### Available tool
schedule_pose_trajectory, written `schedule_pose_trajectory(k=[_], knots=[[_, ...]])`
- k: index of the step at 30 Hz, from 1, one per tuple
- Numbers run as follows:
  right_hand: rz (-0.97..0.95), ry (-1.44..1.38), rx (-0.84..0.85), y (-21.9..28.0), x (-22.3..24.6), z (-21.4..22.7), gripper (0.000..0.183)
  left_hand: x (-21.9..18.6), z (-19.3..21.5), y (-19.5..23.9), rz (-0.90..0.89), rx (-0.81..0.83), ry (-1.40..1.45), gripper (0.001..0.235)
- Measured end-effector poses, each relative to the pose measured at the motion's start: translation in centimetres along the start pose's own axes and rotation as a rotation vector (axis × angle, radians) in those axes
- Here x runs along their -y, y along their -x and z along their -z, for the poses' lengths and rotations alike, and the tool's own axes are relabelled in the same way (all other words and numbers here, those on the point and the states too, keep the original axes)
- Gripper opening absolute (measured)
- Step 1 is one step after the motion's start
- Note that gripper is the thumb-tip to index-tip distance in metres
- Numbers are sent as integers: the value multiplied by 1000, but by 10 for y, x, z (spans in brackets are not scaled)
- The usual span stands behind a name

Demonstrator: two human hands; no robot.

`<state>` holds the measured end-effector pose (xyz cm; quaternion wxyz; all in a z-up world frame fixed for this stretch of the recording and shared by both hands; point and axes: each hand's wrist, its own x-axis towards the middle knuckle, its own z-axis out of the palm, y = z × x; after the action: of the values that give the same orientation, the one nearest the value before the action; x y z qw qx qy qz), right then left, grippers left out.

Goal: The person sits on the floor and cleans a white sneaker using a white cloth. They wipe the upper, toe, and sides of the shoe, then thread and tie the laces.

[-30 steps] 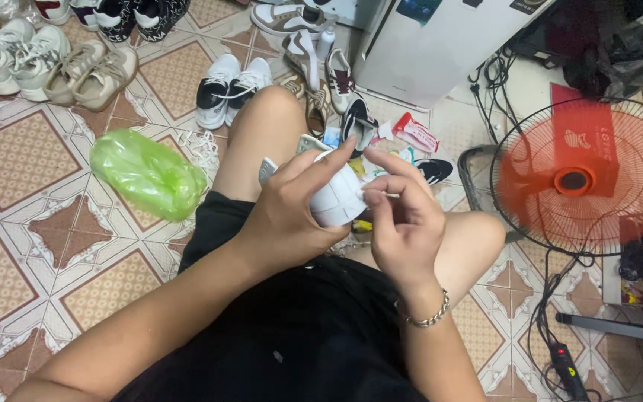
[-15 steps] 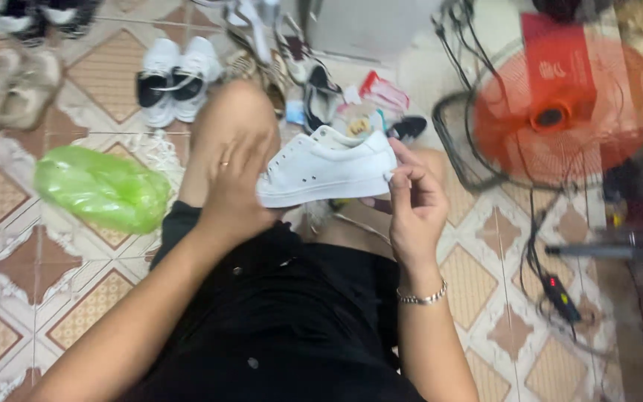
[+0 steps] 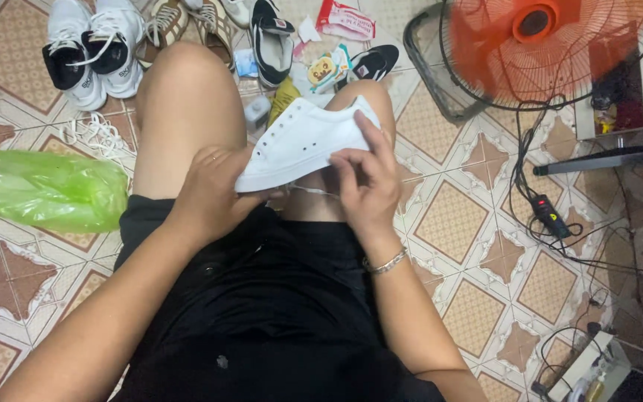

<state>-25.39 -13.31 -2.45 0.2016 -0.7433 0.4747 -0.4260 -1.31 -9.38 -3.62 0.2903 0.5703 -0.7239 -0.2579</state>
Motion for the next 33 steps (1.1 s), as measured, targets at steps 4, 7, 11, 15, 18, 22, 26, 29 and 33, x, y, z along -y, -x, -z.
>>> schedule_pose_trajectory(k=[4, 7, 11, 15, 18, 22, 26, 29, 33], knots=[[-202, -13, -44, 0, -21, 4, 4, -26, -8, -3, -14, -189, 121, 53], [-76, 12, -220, 8, -24, 5, 3, -50, -11, -8, 4, -312, 341, 47], [14, 3, -168, 12, -8, 4, 6, -63, -8, -11, 129, -277, 507, 46], [-163, -71, -150, 14, -19, 8, 1, -67, -6, -11, 181, -229, 523, 43], [-167, -92, -164, 13, -14, 6, 5, -59, -17, -7, -5, -320, 488, 40], [13, -89, -89, 14, -11, 5, 6, -65, -19, -5, 241, -205, 697, 48], [-129, -86, -153, 16, -19, 8, 7, -70, -17, -5, 290, -175, 658, 51], [-79, -87, -127, 16, -13, 9, 7, -74, -13, -8, 296, -173, 637, 50], [-113, -18, -93, 16, -22, 14, 6, -75, -12, -11, 302, -129, 675, 52]])
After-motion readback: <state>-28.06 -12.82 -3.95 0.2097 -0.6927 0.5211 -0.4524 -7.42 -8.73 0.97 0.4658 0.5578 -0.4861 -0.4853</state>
